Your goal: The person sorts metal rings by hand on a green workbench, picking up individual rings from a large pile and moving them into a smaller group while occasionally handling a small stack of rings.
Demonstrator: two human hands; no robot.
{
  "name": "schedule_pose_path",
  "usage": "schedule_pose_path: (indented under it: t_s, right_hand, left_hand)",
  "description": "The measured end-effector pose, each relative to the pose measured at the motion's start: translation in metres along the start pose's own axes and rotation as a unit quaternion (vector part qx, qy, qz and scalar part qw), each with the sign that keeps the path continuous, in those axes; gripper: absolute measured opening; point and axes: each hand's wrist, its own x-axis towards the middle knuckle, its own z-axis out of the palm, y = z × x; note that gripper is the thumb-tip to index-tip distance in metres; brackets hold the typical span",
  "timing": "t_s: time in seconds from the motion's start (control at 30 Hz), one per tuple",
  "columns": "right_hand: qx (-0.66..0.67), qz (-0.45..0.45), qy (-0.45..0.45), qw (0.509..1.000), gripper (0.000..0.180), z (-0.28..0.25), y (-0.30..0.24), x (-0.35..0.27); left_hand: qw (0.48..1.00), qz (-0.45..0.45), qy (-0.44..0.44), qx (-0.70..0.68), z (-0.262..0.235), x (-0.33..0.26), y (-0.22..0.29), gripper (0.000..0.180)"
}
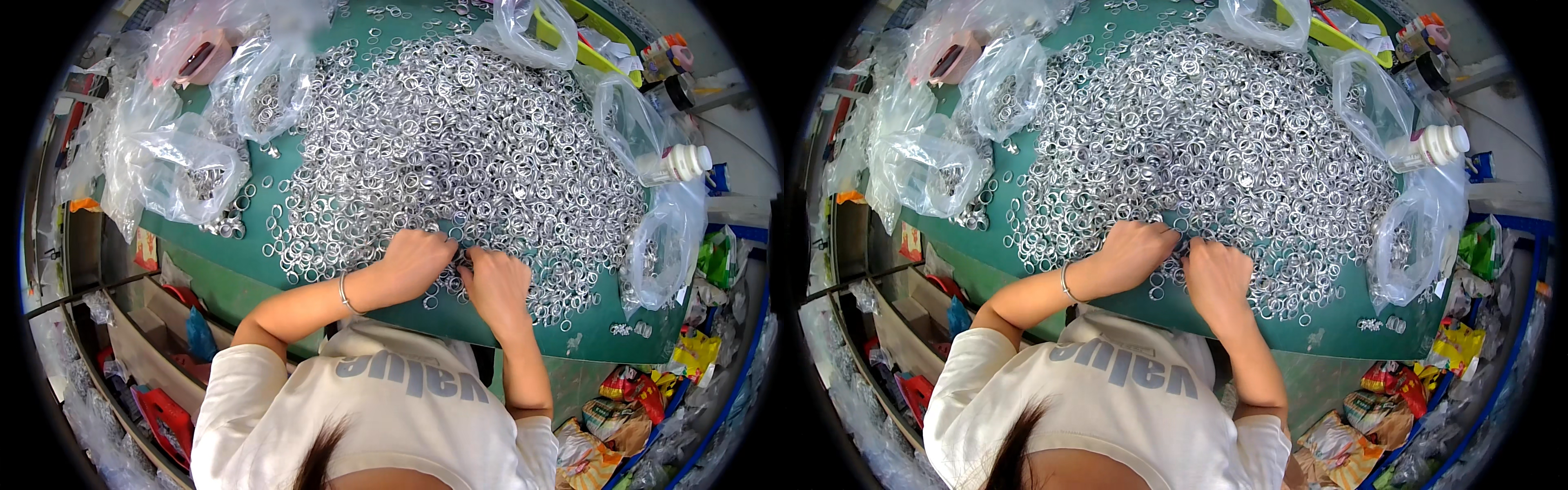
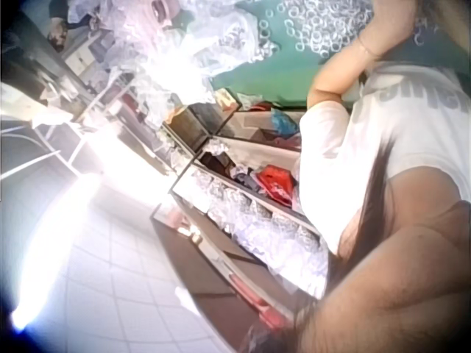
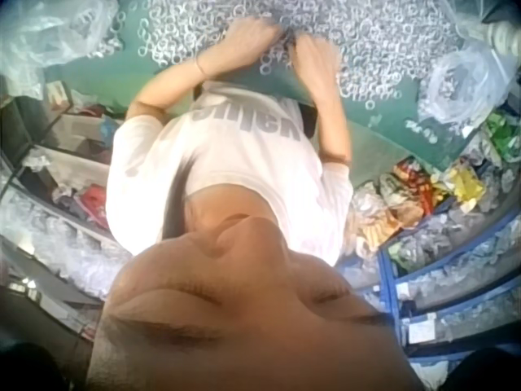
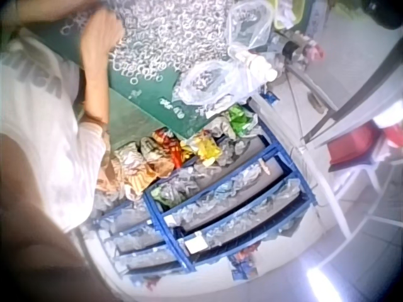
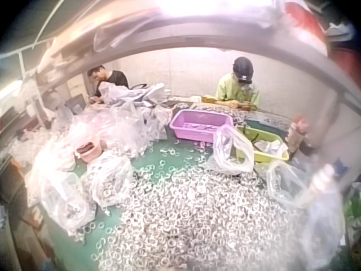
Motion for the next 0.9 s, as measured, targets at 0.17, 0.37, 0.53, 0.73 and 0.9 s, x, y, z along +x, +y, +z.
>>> schedule_pose_path:
  t_s: [0.17, 0.37, 0.53, 0.73, 0.9]
  right_hand:
    - [0.012, -0.059, 0.033, 0.998, 0.006, 0.002, 0.012, 0.007]
    - [0.597, 0.022, 0.076, 0.798, 0.016, -0.005, 0.04, -0.01]
    - [0.851, 0.118, -0.007, 0.511, 0.016, 0.01, 0.041, -0.024]
    - [0.137, 0.036, 0.091, 0.986, 0.011, 0.013, 0.001, -0.041]
    - [0.016, 0.052, 0.099, 0.994, 0.009, 0.023, -0.006, -0.034]
  left_hand:
    - [0.961, -0.093, 0.082, -0.247, -0.01, 0.002, -0.003, 0.005]
    - [0.502, -0.199, -0.04, -0.841, -0.026, -0.012, -0.022, 0.01]
    - [0.505, -0.239, -0.025, -0.829, -0.025, -0.018, -0.016, 0.028]
    - [0.68, -0.27, -0.033, -0.681, -0.02, -0.03, -0.005, 0.009]
    - [0.764, -0.261, 0.027, -0.589, -0.016, -0.045, -0.006, 0.02]
